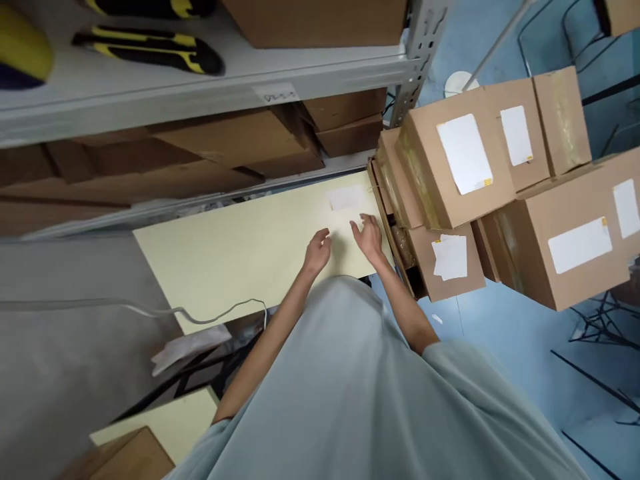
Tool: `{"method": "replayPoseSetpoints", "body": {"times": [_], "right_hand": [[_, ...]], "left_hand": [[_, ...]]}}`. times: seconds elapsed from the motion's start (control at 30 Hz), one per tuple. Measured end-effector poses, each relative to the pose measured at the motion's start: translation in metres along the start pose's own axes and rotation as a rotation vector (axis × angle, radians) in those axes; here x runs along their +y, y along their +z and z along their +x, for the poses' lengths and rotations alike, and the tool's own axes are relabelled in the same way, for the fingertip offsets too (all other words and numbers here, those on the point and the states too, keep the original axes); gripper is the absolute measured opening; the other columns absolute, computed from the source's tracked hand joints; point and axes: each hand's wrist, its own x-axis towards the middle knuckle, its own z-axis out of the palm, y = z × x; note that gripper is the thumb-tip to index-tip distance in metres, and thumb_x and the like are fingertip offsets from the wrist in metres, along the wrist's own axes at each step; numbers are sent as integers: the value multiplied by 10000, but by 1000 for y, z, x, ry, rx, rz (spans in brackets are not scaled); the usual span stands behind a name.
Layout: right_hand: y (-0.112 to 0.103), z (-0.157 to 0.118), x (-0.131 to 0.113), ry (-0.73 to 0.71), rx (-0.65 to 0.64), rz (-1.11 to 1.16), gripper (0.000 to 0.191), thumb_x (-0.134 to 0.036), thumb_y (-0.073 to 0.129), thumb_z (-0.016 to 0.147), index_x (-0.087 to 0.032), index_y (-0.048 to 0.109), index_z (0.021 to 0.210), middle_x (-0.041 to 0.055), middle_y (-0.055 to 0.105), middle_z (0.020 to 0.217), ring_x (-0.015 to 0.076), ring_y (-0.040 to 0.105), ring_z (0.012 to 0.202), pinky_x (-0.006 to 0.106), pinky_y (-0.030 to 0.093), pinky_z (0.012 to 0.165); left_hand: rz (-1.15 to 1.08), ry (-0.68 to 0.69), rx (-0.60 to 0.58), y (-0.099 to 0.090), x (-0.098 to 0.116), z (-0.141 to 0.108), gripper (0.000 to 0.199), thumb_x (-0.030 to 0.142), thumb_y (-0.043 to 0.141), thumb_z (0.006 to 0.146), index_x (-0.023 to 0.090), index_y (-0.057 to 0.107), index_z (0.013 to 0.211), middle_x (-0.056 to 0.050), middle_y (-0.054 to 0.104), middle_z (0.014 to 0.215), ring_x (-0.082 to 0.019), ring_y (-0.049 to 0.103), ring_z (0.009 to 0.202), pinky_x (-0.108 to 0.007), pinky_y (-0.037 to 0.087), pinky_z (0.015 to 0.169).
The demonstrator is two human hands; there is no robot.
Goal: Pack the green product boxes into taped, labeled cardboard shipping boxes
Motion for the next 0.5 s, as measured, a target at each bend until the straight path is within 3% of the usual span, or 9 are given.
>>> {"method": "replayPoseSetpoints", "body": {"times": [0.1, 0.2, 0.37, 0.5], "right_hand": [[25, 64, -14, 157, 11, -144, 635, -505, 720, 1134, -9, 635, 1521, 343, 634, 1567, 410, 667, 1449, 463, 624, 1142], [41, 100, -23, 215, 55, -260, 710, -546, 756, 1113, 24, 612, 1512, 387, 568, 1590, 444, 588, 1511, 484, 603, 1159], [61, 110, -24, 312, 118, -266, 528, -470, 731, 1134, -70, 643, 1466, 331, 570, 1599, 416, 552, 1534, 538, 526, 1254], [69, 112, -25, 366, 208, -124, 625, -371, 820, 1075, -62, 562, 1553, 377, 550, 1636, 443, 527, 1574, 580, 476, 1302]], "left_hand": [[30, 43, -31, 2, 2, 10, 588, 325, 573, 992, 183, 713, 1545, -190, 679, 1686, -358, 617, 1604, -562, 434, 1394], [51, 70, -12, -5, 12, 30, 625, 323, 567, 1006, 182, 678, 1605, -179, 650, 1721, -359, 627, 1585, -557, 445, 1387], [36, 64, 12, -10, 9, 39, 613, 316, 563, 1019, 198, 682, 1609, -169, 659, 1709, -350, 630, 1577, -538, 463, 1375], [-37, 0, 20, -5, -4, 26, 598, 305, 567, 1006, 197, 695, 1580, -185, 685, 1672, -351, 640, 1568, -547, 483, 1350]]}}
